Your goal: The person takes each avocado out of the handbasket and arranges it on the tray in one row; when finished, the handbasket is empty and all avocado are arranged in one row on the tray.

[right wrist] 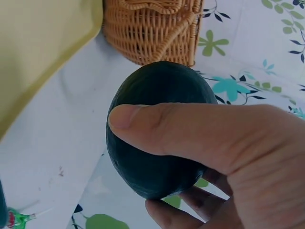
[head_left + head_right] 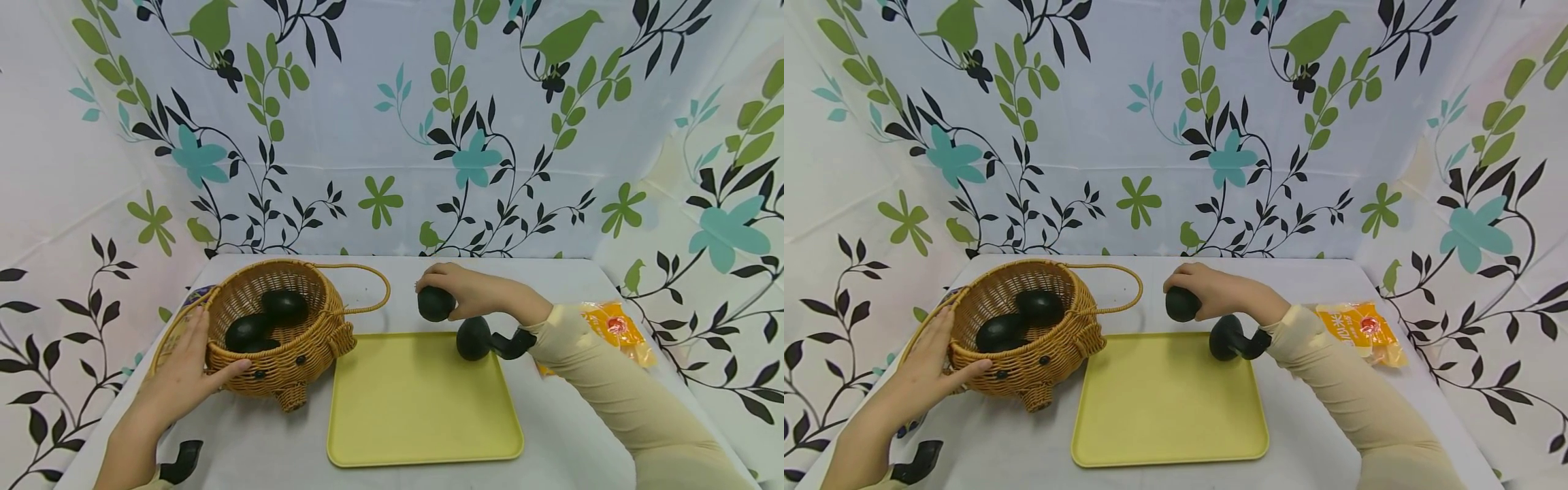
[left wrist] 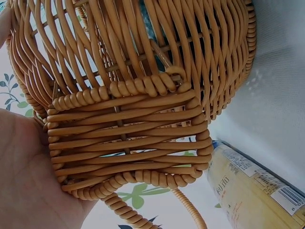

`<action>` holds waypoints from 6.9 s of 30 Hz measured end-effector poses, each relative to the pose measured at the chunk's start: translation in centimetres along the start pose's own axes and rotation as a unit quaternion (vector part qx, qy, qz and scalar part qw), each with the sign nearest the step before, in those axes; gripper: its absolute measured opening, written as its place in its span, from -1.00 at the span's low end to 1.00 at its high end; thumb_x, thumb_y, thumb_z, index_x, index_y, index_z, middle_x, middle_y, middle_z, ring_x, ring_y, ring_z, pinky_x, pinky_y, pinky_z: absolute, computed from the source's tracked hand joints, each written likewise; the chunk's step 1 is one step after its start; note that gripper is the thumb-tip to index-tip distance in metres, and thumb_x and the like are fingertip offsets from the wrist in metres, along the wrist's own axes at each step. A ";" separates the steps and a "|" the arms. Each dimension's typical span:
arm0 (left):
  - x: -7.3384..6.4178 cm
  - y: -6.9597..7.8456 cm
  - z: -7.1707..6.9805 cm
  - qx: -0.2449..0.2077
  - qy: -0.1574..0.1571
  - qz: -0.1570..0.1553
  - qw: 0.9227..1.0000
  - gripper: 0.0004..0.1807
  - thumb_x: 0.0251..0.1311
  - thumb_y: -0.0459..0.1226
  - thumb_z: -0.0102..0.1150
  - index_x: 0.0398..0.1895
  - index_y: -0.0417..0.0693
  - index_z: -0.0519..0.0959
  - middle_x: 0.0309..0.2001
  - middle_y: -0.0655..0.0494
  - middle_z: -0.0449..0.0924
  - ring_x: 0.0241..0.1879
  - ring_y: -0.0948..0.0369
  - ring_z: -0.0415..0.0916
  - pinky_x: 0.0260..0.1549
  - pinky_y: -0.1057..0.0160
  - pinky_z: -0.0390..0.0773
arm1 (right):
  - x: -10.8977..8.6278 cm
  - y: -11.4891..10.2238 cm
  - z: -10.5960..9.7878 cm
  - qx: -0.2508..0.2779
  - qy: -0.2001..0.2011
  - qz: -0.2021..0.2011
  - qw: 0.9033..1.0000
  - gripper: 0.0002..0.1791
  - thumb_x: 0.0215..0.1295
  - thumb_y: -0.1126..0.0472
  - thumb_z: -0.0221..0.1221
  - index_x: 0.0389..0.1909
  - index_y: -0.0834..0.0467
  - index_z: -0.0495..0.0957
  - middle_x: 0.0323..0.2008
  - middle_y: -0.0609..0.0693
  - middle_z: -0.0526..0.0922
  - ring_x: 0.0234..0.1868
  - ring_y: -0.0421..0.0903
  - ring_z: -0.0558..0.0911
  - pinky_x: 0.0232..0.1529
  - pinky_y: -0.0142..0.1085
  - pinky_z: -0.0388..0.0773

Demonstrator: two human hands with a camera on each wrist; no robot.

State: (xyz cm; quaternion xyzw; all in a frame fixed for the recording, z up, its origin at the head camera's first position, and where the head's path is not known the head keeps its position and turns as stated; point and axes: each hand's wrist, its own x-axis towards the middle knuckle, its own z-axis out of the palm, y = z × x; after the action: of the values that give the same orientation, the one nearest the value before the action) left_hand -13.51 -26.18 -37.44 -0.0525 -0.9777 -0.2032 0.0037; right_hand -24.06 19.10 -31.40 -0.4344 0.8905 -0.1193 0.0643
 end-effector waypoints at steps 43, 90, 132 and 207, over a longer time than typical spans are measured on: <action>0.0 -0.3 0.1 -0.021 0.009 0.010 1.000 0.24 0.11 0.25 0.10 0.46 -0.10 -0.53 0.49 -0.19 -0.59 0.45 -0.29 -0.40 0.13 -0.50 0.04 | -2.1 2.5 8.6 -0.046 -0.055 0.035 0.997 -0.33 -0.10 0.37 0.36 0.14 0.10 0.43 0.13 0.12 0.43 0.14 0.04 0.43 0.14 -0.06 0.49; 0.0 -0.2 0.0 -0.010 0.013 0.008 1.000 0.24 0.10 0.26 0.09 0.46 -0.11 -0.51 0.49 -0.23 -0.55 0.42 -0.36 -0.29 0.05 -0.54 0.10 | -2.5 1.8 9.6 -0.009 -0.058 0.078 0.995 -0.29 0.03 0.02 0.34 0.25 0.01 0.38 0.30 0.18 0.31 0.34 0.14 0.29 0.25 0.03 0.38; 0.0 -0.2 0.0 -0.011 0.010 0.006 1.000 0.24 0.11 0.26 0.08 0.46 -0.12 -0.52 0.48 -0.21 -0.58 0.43 -0.35 -0.32 0.08 -0.52 0.08 | -2.2 1.7 6.6 -0.029 -0.010 0.076 0.997 -0.34 0.13 -0.01 0.28 0.27 0.05 0.36 0.32 0.24 0.28 0.39 0.24 0.20 0.33 0.11 0.27; 0.0 -0.4 0.2 -0.022 0.022 0.025 0.999 0.23 0.11 0.23 0.11 0.47 -0.15 -0.49 0.49 -0.22 -0.57 0.41 -0.38 -0.30 0.10 -0.52 0.05 | 11.8 -9.1 -1.6 -0.147 -0.019 -0.063 0.987 -0.39 0.29 0.01 0.14 0.35 -0.03 0.26 0.35 0.09 0.26 0.41 0.01 0.22 0.42 -0.16 0.21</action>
State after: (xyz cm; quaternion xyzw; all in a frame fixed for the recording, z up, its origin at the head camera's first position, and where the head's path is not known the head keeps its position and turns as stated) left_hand -13.51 -26.46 -37.74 -0.0722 -0.9710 -0.2260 0.0290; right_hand -24.73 4.61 -27.51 -0.4963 0.8679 0.0169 0.0089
